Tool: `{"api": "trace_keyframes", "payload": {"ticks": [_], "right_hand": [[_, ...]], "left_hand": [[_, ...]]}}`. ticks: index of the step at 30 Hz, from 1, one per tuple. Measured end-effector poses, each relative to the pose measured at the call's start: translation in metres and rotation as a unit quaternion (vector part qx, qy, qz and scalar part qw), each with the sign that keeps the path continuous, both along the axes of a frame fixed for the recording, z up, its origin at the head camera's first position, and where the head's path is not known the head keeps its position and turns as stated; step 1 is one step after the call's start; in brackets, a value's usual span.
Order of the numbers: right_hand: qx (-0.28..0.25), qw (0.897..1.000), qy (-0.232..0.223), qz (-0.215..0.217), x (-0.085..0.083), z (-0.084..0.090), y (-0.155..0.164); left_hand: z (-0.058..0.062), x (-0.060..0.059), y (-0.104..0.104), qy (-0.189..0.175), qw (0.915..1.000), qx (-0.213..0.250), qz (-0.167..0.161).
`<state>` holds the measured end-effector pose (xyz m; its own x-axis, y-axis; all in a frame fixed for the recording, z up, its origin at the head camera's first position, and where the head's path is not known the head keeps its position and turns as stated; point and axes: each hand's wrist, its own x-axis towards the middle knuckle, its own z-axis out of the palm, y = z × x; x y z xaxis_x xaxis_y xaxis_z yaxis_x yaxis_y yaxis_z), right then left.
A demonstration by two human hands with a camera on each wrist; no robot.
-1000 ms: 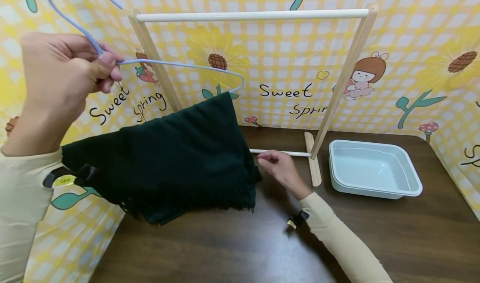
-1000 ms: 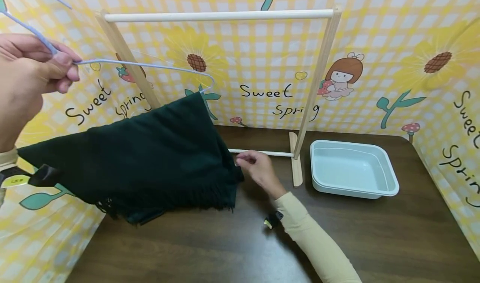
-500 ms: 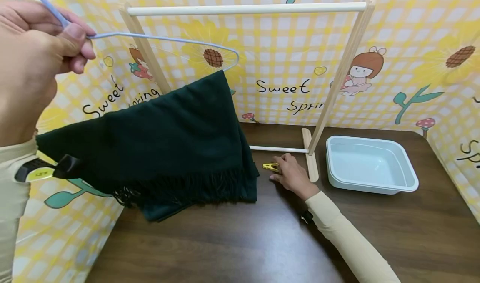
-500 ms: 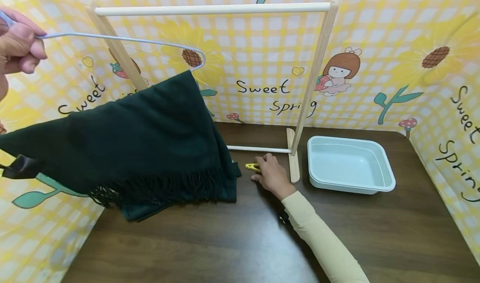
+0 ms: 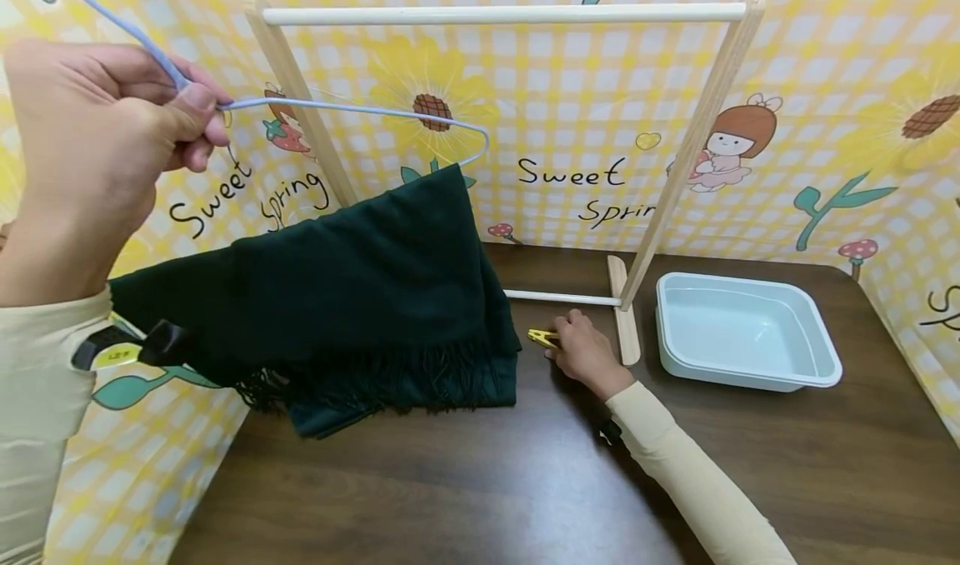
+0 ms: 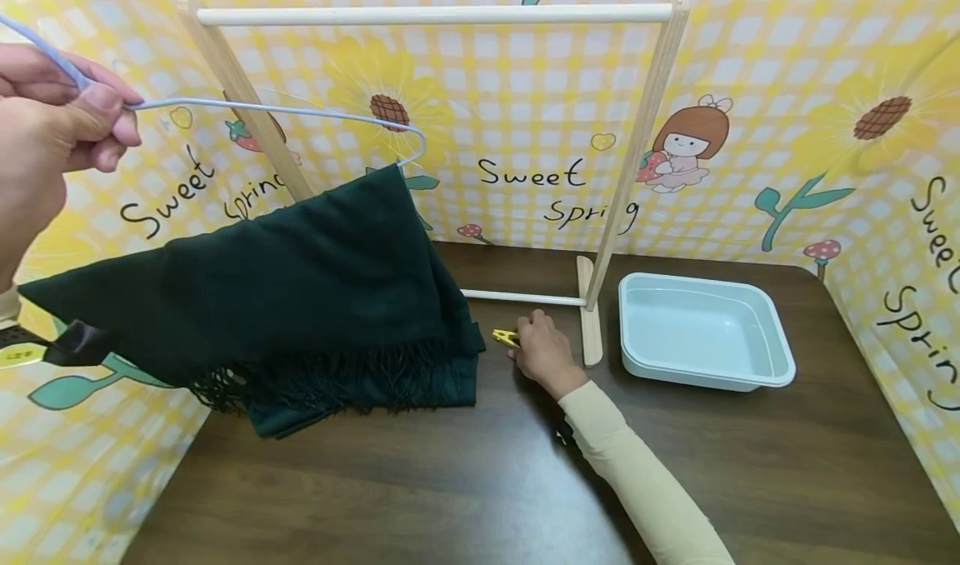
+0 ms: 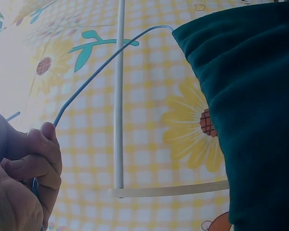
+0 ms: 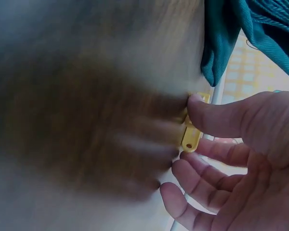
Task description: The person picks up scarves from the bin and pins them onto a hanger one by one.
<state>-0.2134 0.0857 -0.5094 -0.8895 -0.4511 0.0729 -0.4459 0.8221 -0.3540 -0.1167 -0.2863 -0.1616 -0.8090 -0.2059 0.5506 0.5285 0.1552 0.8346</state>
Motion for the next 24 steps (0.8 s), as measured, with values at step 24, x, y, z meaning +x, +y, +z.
{"api": "trace_keyframes", "payload": {"ticks": [24], "right_hand": [[-0.014,1.0,0.001,-0.023,0.006,-0.001,0.006]], "left_hand": [[-0.008,0.01,0.021,-0.034,0.9985,-0.043,0.001]]}}
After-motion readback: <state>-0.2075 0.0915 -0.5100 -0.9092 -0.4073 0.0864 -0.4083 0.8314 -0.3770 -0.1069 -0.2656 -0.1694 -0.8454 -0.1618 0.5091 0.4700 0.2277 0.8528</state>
